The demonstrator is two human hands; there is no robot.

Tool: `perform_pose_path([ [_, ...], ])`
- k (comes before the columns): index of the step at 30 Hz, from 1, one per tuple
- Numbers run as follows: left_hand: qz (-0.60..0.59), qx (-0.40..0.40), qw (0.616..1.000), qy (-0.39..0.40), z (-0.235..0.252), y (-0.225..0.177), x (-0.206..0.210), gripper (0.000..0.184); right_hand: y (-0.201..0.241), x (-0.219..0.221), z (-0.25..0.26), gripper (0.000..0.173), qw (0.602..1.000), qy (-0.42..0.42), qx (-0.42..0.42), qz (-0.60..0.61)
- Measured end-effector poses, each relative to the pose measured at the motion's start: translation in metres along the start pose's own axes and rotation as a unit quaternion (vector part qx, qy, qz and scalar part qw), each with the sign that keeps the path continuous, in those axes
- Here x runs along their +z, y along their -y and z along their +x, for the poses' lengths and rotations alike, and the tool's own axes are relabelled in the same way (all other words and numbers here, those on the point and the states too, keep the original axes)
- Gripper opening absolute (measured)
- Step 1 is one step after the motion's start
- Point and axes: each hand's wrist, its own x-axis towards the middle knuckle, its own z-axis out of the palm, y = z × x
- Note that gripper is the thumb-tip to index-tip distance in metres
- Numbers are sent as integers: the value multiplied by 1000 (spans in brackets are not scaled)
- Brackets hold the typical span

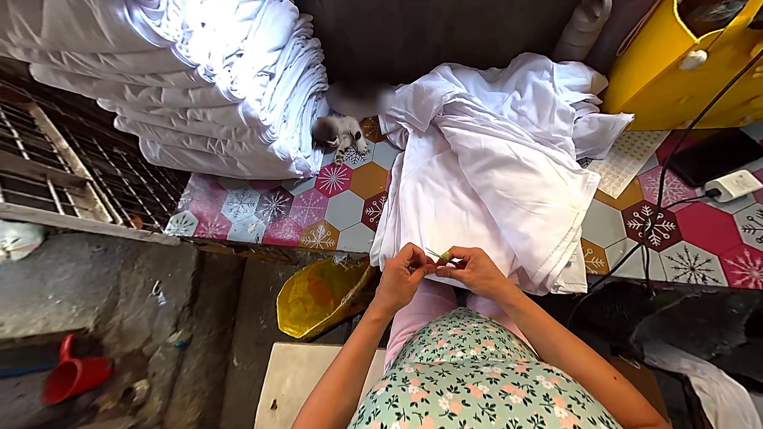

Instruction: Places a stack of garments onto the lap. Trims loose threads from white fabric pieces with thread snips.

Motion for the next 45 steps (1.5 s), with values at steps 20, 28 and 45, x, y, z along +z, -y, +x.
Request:
perform_pose_path([
  [20,-126,-103,984,-66,-13,13,2,14,2,-10,-12,4,990,-16,-6,138],
  [28,-92,14,992,-85,-12,-14,0,17,16,12,2,14,997,-40,-63,16],
  [45,33,72,987,-137,-7,-18,4,22,3,23,-1,16,972,-114,-195,-64],
])
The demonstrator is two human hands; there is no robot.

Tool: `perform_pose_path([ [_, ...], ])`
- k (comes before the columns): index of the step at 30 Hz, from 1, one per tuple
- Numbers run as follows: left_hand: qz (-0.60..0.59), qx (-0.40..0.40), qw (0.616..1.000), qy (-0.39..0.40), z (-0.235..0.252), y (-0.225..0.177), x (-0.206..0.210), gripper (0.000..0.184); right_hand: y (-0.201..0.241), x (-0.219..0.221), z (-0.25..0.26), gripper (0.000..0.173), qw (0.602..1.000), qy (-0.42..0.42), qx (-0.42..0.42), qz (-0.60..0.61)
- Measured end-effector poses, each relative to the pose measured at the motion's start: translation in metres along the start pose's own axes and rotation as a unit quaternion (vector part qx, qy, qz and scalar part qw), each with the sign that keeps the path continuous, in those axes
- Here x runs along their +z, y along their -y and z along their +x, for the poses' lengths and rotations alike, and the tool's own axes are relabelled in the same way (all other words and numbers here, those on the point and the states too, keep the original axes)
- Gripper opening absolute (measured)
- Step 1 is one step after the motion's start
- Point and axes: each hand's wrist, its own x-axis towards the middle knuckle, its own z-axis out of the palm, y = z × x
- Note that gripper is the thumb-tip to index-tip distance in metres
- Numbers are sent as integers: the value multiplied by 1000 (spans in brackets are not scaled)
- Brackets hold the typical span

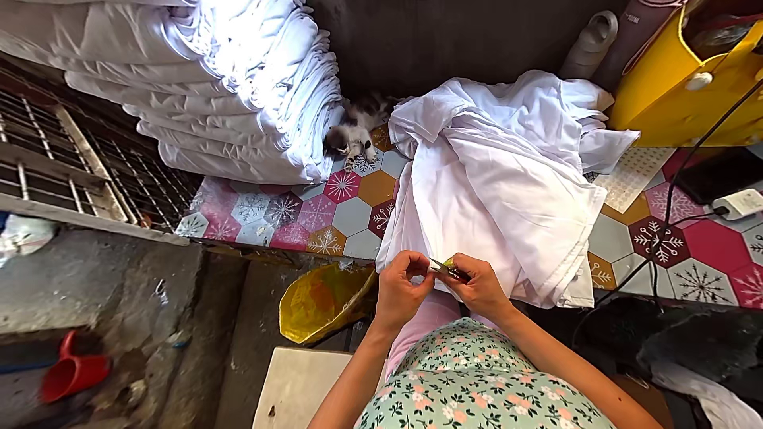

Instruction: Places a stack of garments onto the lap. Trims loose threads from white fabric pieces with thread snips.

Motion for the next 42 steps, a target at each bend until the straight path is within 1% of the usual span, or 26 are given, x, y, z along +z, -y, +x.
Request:
perform_pose_path([
  [2,118,54,991,-22,1,7,0,18,2,0,0,15,999,-19,-20,-29],
  [3,163,57,984,-39,0,9,2,16,3,-1,-1,14,998,-19,-30,-51],
  [4,195,43,978,-57,-1,10,5,13,5,0,-3,14,996,-13,-47,-78],
  [5,204,8,976,-69,-1,7,8,10,6,2,-5,13,992,-6,-69,-103],
  [6,176,-55,980,-68,-2,3,11,5,7,5,-8,13,988,-2,-95,-126],
  [7,104,-131,984,-64,-2,-1,14,10,8,7,-9,13,982,-2,-121,-148],
  [8,-10,-212,975,-59,-1,-7,16,21,8,9,-10,12,975,-8,-144,-169],
  [9,-149,-289,943,-66,0,-13,16,27,8,9,-10,13,969,-14,-164,-186],
  [10,-268,-342,897,-84,-1,-19,17,30,9,8,-10,13,964,-19,-178,-198],
  [11,-343,-369,858,-103,-1,-24,18,33,9,8,-10,14,959,-24,-189,-207],
  [12,-385,-380,833,-115,-2,-28,18,35,8,8,-10,14,956,-27,-199,-214],
  [13,-405,-382,822,-116,-3,-32,17,37,8,8,-10,13,954,-27,-207,-216],
  [15,-417,-370,824,-101,-5,-36,14,38,10,8,-10,13,951,-25,-218,-217],
  [18,-399,-328,854,-68,-6,-35,6,25,11,7,-11,12,953,-25,-211,-215],
  [19,-382,-325,863,-55,-5,-36,4,22,10,7,-11,11,955,-27,-207,-212],
  [21,-350,-346,870,-37,-2,-39,2,19,10,7,-12,11,956,-27,-202,-209],
  [23,-348,-369,861,-38,0,-39,2,21,10,7,-12,11,963,-27,-186,-193],
  [24,-360,-375,853,-43,1,-39,3,23,11,6,-13,12,972,-27,-163,-169],
  [25,-374,-378,845,-49,1,-40,3,23,13,5,-14,16,982,-29,-128,-134],
  [26,-387,-381,838,-58,1,-41,4,23,15,2,-14,25,990,-36,-89,-103],
  [28,-401,-387,827,-79,2,-44,5,23,18,-2,-13,50,993,-51,-40,-99],
  [29,-405,-388,823,-86,2,-45,5,22,18,-4,-13,54,992,-55,-31,-110],
  [33,-407,-386,823,-89,3,-50,5,23,13,-3,-12,43,987,-79,-33,-136],
  [38,-403,-386,824,-99,3,-54,8,25,13,-1,-11,39,980,-105,-81,-149],
  [42,-406,-390,820,-108,4,-56,11,25,14,-1,-11,36,977,-117,-97,-152],
])
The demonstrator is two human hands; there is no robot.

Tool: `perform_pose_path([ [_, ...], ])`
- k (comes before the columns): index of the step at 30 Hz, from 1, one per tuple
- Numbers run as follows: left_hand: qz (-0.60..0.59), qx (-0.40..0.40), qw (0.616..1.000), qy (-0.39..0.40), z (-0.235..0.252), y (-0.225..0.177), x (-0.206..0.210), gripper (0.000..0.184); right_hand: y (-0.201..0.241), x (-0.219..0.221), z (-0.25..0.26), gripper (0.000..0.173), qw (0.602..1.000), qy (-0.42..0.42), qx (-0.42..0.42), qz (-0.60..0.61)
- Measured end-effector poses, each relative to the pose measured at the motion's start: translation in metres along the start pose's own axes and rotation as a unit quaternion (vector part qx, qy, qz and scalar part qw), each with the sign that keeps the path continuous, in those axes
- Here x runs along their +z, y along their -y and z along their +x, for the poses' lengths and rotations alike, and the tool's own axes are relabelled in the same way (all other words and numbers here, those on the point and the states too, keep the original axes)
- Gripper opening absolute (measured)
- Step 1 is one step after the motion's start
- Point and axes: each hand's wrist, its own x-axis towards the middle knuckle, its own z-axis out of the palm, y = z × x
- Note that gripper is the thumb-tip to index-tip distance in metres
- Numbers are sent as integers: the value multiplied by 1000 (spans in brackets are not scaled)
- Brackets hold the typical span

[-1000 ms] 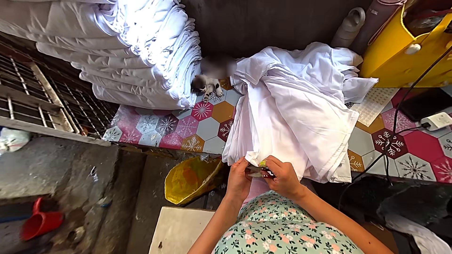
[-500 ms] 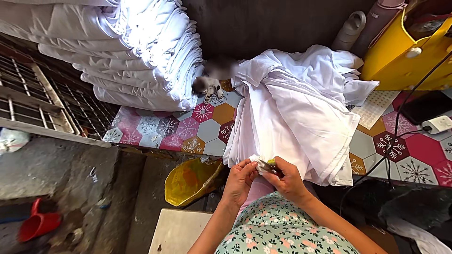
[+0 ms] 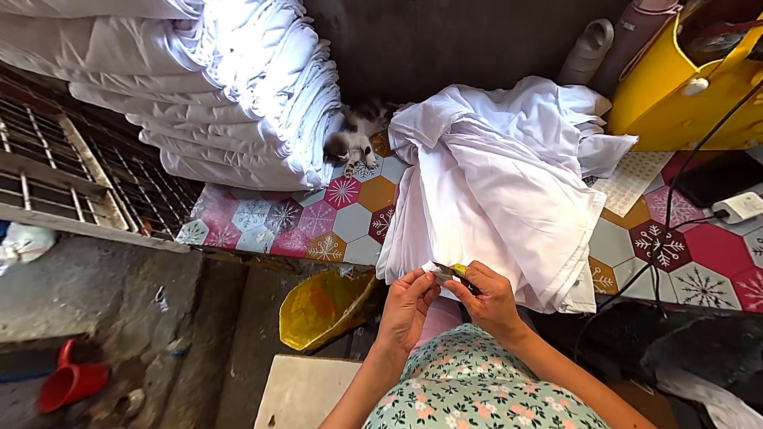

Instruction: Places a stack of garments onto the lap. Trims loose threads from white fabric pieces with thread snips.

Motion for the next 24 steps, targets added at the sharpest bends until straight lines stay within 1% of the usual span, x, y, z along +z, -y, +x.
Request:
perform_pose_path([
  [9,14,16,1000,-14,0,2,3,20,1,-3,1,35,1000,-4,15,-21],
  [14,6,15,1000,-22,3,4,3,20,0,-1,0,36,999,-4,35,-12],
  [20,5,30,999,-36,3,8,5,20,1,-1,0,40,999,-8,34,-28],
  [24,-6,29,999,-39,4,9,5,20,1,0,-1,37,997,-24,70,14],
])
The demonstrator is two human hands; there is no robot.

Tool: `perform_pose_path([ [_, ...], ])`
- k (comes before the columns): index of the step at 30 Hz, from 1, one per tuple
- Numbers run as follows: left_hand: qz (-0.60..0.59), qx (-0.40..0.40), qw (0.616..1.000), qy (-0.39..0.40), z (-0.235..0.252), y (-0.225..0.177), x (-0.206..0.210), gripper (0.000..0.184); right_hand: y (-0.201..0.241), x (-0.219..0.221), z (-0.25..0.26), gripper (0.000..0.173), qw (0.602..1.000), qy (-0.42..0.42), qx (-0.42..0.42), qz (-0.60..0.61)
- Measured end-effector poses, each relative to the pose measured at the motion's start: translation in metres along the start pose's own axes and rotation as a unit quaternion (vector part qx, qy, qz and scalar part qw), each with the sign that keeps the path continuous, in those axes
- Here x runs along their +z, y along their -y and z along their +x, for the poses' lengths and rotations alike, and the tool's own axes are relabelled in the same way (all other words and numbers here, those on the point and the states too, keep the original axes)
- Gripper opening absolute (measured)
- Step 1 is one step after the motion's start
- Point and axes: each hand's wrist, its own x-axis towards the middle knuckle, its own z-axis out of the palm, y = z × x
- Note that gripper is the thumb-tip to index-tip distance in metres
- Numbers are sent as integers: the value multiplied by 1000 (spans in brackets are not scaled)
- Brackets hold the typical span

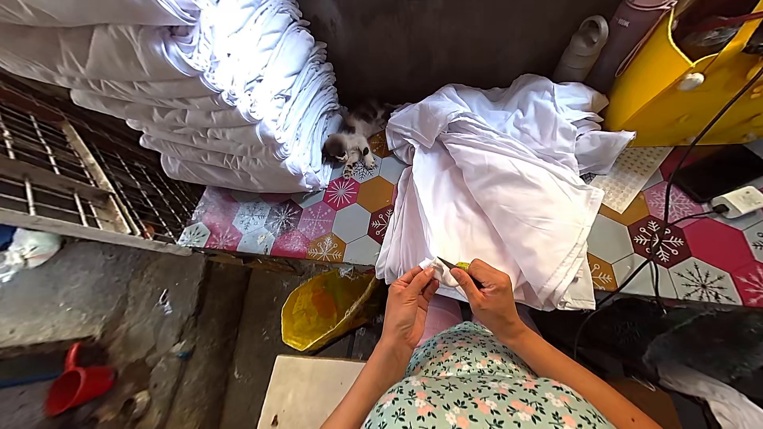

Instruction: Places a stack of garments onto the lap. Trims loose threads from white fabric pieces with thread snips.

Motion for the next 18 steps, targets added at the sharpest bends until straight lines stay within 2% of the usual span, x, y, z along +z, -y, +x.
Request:
perform_pose_path([
  [2,-8,-6,1000,-1,1,-1,-1,20,-2,0,0,37,1000,1,10,25],
  [5,6,-7,1000,24,1,0,-3,21,-3,3,-1,45,997,45,24,62],
  [8,69,3,995,71,-1,-2,-6,24,0,-6,9,14,990,52,42,120],
  [10,154,72,981,96,3,-6,-15,23,-4,-41,37,12,995,-11,66,68],
  [11,215,142,961,97,10,-5,-23,20,-13,-67,56,13,994,-66,86,9],
  [12,289,231,924,94,21,0,-34,16,-24,-95,76,18,984,-119,118,-59],
  [14,449,392,797,97,50,18,-58,11,-52,-145,114,32,945,-194,187,-183],
  [15,517,426,732,126,63,28,-68,12,-67,-160,126,36,928,-206,222,-216],
  [16,575,427,678,167,72,37,-75,16,-85,-168,131,36,918,-191,265,-224],
  [18,658,406,593,226,88,55,-79,27,-127,-167,124,32,912,-139,349,-165],
])
